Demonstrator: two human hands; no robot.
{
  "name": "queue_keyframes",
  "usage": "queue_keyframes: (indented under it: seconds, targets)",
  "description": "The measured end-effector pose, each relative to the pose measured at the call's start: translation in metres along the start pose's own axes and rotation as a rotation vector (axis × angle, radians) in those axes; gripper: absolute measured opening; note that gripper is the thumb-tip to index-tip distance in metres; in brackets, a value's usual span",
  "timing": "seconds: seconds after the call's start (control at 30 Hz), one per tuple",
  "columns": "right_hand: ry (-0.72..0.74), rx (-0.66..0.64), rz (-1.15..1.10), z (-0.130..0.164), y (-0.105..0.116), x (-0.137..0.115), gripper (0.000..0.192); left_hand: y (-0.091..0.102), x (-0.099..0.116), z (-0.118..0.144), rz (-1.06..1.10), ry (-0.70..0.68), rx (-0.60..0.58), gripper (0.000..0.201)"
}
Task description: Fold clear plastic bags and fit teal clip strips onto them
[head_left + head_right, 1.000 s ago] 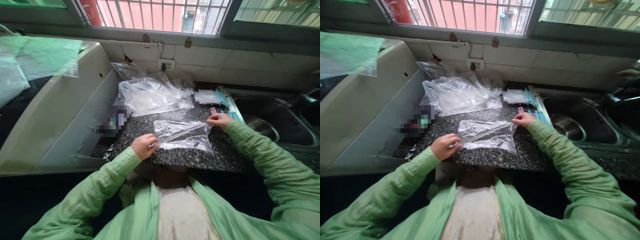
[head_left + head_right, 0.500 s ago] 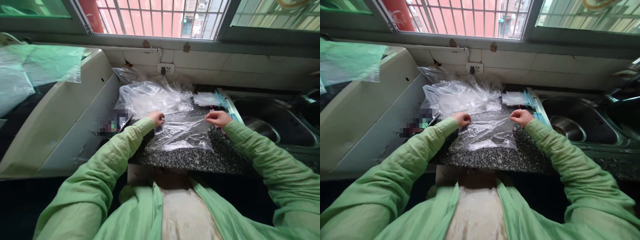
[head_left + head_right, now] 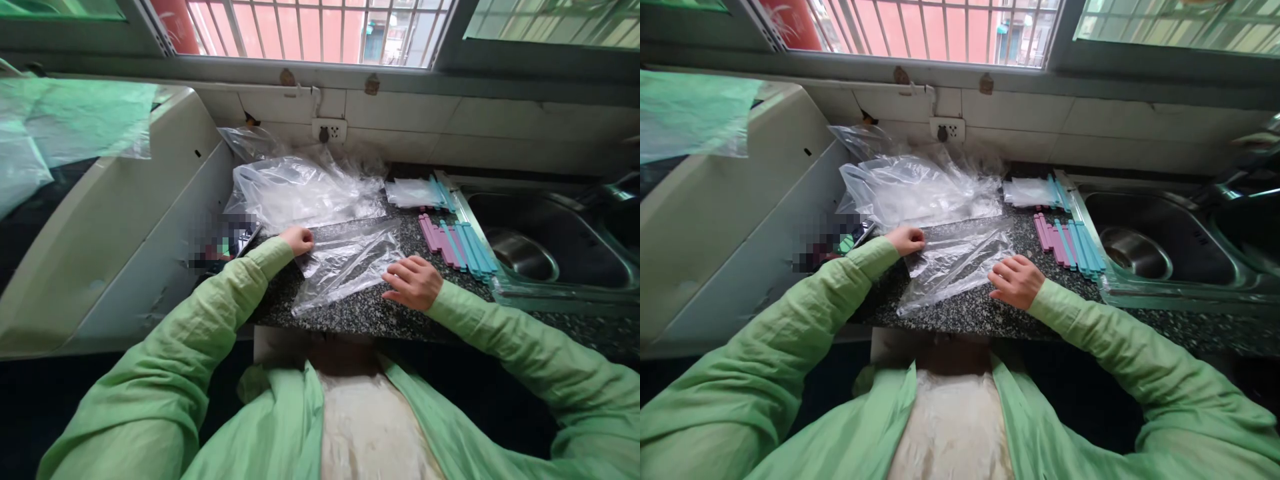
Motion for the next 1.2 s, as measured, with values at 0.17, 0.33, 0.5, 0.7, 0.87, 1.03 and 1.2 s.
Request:
queue_keyframes:
  seconds: [0.17,0.33,0.5,0.7,0.87,1.03,1.2]
  targets:
    - [0.022,0.003,0.083,-0.002,-0.014,-0.013,0.019,0.005,-0.011,0.012,0.181,0.065,0.008,0.01]
    - [-0.032,-0.078,0.078,0.007,-0.02,-0.002,0.024,0.0,-0.038,0.031,0.446,0.221,-0.023,0.015]
    - [-0.066,-0.115,0.113,0.012,-0.015,0.011,0.019,-0.005,-0.043,0.045,0.604,0.238,-0.04,0.017]
    - [-0.116,0.029,-0.017,0.003,0.018,-0.024,0.007,-0.001,-0.037,0.059,0.688,0.26,0.003,0.016]
    - [-0.042,0.137,-0.188,-0.017,0.028,-0.096,0.015,-0.002,-0.038,0.07,0.641,0.295,0.004,0.007]
    - [-0.016,0.227,-0.143,-0.043,0.024,-0.118,0.016,-0.003,-0.043,0.079,0.619,0.287,0.042,0.004]
    - [0.001,0.257,-0.183,-0.035,0.032,-0.112,0.014,0.002,-0.051,0.085,0.527,0.264,0.139,0.005]
Point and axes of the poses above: each hand's wrist, its own z-axis away from the middle knuckle, its own y-axis out of the back of the hand, x = y × z, the point moved 9 cm from there along -z, towards the middle knuckle, and after that the axes turned 6 degrees about z, right-handed, at the moved point
